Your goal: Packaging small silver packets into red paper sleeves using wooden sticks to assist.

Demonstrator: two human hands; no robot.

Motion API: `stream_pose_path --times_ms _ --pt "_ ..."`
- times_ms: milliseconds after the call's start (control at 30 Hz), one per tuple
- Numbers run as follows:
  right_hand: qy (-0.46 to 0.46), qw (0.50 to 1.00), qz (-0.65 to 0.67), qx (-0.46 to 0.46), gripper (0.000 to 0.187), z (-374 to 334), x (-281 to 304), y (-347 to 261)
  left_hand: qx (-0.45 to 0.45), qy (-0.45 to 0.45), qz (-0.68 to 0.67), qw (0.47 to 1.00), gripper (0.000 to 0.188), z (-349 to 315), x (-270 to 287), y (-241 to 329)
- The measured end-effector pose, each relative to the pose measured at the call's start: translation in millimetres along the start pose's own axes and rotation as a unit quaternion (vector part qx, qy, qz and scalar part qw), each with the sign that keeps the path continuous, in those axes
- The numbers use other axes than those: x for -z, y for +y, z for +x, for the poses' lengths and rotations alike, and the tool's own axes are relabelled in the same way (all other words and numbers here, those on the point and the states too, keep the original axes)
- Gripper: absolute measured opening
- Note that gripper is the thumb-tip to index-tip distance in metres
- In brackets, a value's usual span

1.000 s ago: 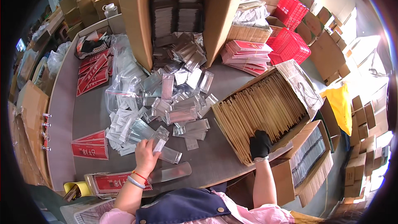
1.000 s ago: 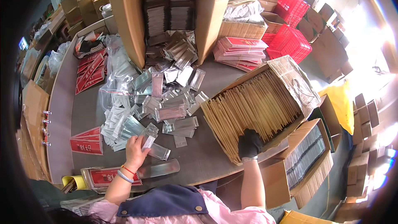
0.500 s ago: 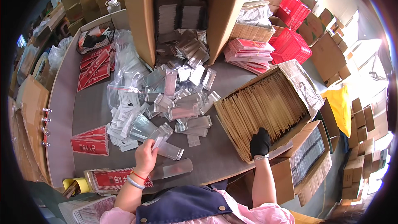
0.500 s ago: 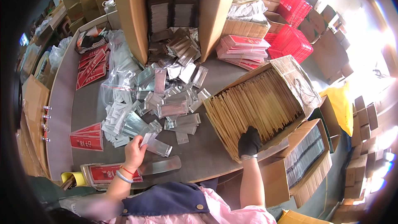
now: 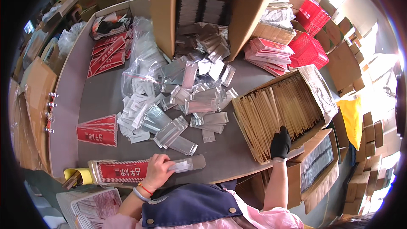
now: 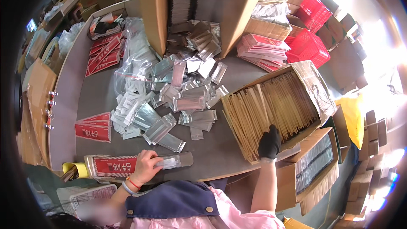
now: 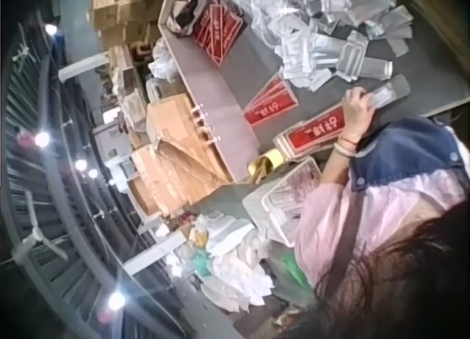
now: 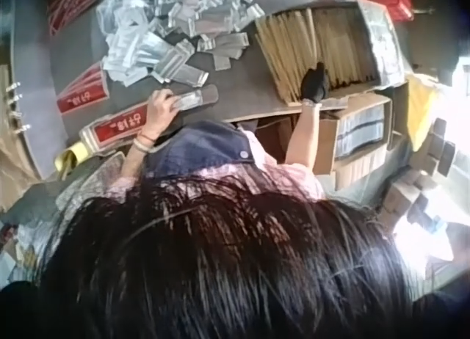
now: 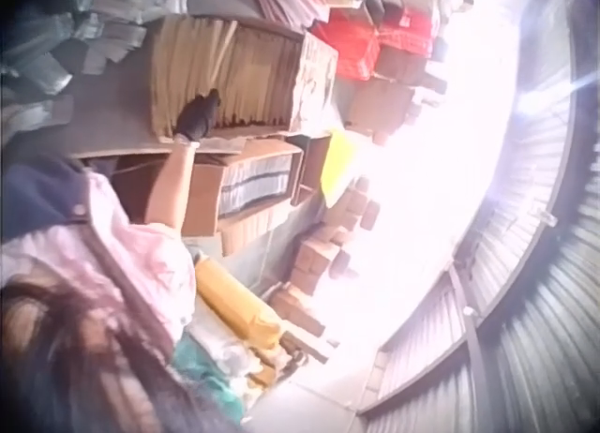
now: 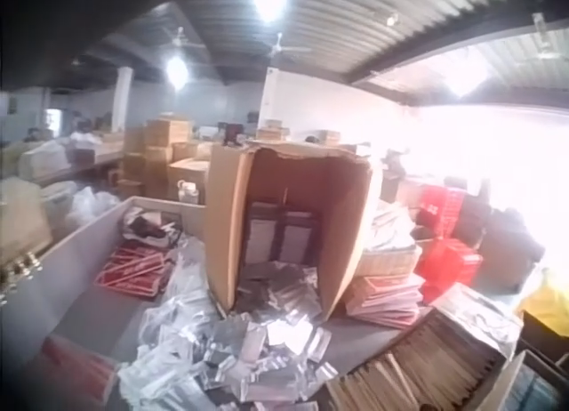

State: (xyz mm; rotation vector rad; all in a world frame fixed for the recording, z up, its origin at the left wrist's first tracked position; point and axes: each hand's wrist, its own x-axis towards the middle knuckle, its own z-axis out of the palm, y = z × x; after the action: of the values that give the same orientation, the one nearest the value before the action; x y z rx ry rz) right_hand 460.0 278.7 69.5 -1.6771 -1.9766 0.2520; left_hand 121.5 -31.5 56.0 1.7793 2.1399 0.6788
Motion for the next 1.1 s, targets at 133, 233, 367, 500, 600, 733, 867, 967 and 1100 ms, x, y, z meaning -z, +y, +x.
stream_pose_path --times_ms 133,233,367,500,600,733,867,967,1100 --pt "-0.155 0.947 -0.044 0.279 0.018 -37 5 -70 0.015 0.037 -0.001 0.999 0.031 -5 7 -3" --pt "-0.304 0.902 0.140 0.272 0.023 -84 -25 -91 0.047 0.058 -0.053 0.996 0.052 -13 18 -12" --pt "-0.361 0.846 -0.026 0.392 0.029 -109 -42 -116 0.027 0.017 0.005 0.999 0.070 -36 26 -23" --pt "-0.375 0.825 0.147 0.396 0.015 -135 -80 -141 0.022 0.036 -0.032 0.999 0.071 -34 7 -21" --pt "-0.337 0.850 0.151 0.377 0.015 -141 -88 -142 0.015 0.014 0.017 1.000 0.070 -18 7 -5" --pt "-0.337 0.890 0.238 0.196 0.015 -148 -95 -126 0.017 0.016 0.017 1.000 0.069 -18 4 -7" --pt "-0.449 0.784 0.369 0.220 0.038 -182 -106 -174 -0.005 0.006 -0.007 1.000 0.060 -4 0 -5" --pt "-0.310 0.849 0.132 0.408 0.068 -153 -70 -193 -0.008 0.030 0.018 0.999 0.047 -9 5 -9" --pt "-0.355 0.808 0.062 0.465 0.064 -138 -67 -191 -0.079 -0.063 0.105 0.989 0.015 2 19 0"
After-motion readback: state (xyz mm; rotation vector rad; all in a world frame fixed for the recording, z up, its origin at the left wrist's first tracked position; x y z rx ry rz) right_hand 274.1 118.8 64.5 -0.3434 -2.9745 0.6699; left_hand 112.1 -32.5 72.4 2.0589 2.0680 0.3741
